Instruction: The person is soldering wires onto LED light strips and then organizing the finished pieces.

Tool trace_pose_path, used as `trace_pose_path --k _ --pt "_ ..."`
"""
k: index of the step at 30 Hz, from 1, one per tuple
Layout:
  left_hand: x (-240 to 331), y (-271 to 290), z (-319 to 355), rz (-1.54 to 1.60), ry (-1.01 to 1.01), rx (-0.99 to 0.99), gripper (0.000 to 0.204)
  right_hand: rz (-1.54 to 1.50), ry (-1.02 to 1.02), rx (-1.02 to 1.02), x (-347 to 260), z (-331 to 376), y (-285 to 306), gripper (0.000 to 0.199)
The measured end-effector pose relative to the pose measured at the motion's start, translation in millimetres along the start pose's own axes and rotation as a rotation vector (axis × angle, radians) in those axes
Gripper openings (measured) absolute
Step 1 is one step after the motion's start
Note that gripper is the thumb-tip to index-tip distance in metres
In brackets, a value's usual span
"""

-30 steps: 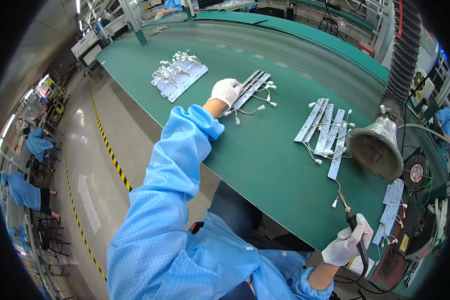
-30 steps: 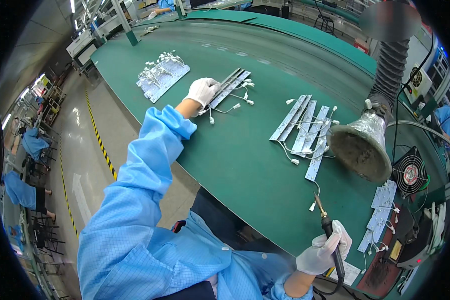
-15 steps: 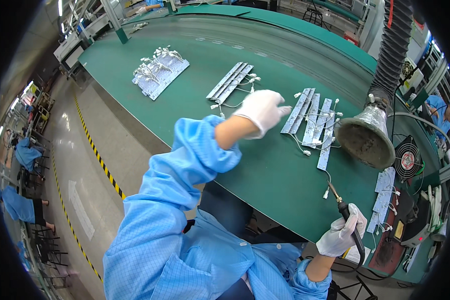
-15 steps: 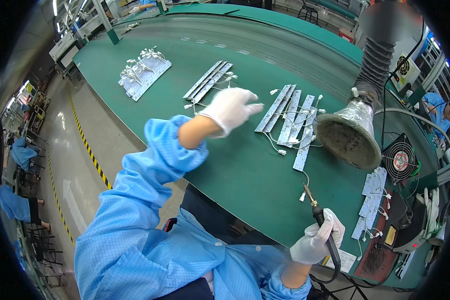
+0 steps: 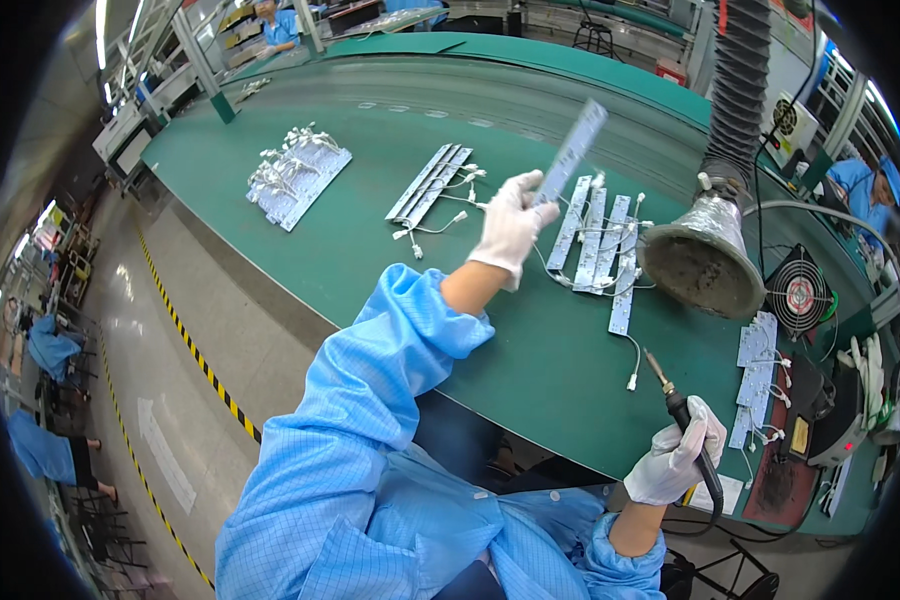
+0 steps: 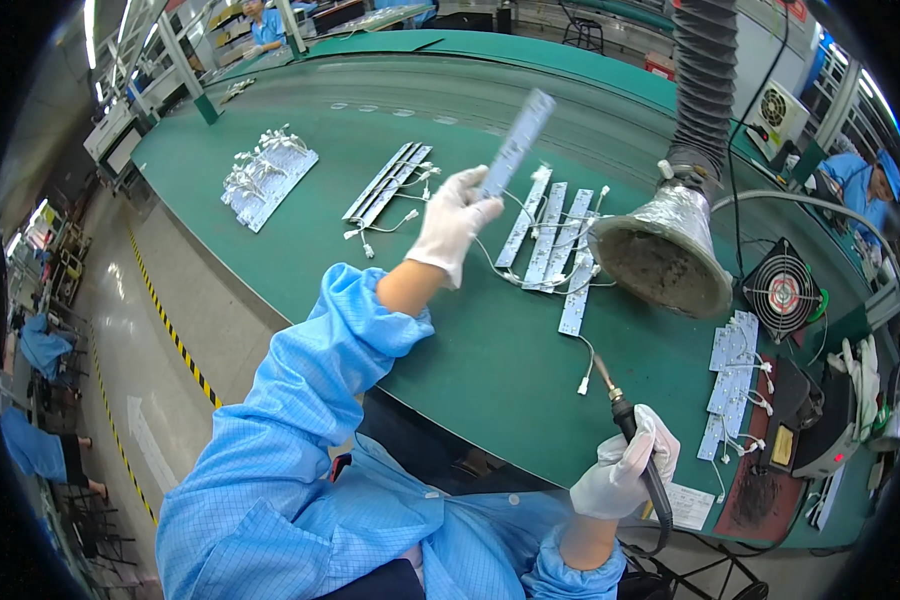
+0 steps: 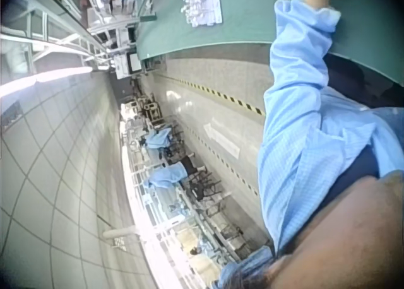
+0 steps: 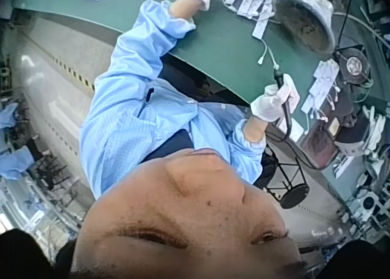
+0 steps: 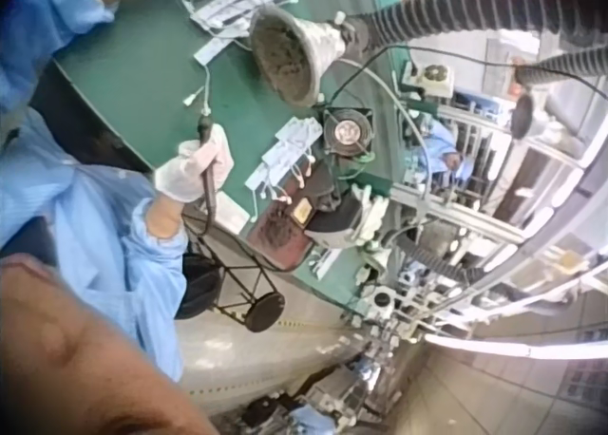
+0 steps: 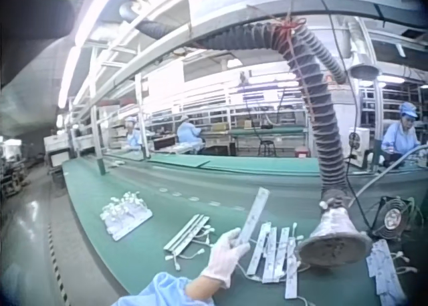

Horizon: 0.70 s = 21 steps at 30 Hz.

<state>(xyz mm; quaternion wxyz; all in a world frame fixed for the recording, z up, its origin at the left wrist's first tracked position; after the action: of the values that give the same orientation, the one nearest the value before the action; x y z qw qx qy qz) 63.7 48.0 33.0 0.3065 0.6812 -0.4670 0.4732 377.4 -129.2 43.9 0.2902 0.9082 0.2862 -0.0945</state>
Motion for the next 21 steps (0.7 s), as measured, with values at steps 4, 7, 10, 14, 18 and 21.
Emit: trace_pose_path --k 4,7,10,14,18,21 --pt "31 -12 21 0.566 0.193 -0.221 0.033 0.059 -0.066 0.153 8 2 14 0.044" --pt "42 -7 65 0.565 0.409 -0.673 0.032 -0.334 -0.449 0.131 55 24 5 0.055" --pt "42 -26 109 0.189 0.662 -0.986 0.043 0.177 -0.033 0.286 4 -2 17 0.053" --pt "30 -74 132 -0.211 0.216 -1.150 0.050 -0.297 -0.360 0.132 43 18 5 0.045" --pt "18 -100 139 -0.521 -0.021 -1.043 0.035 -0.067 0.099 0.081 -7 -4 5 0.027" --pt "22 -95 138 -0.468 0.035 -0.878 0.032 -0.050 0.175 -0.005 -16 -2 3 0.036"
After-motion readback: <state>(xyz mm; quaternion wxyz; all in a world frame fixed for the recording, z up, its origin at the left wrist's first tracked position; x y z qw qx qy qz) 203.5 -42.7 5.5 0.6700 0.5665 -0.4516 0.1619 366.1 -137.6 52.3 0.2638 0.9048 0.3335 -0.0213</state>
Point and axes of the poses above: each hand's wrist, its own z-axis away from the middle knuckle, its own y-axis out of the back of the hand, x = y × z, the point moved 8 cm from there along -z, towards the middle knuckle, and after that the axes turned 6 degrees about -y, right-handed, at the moved point
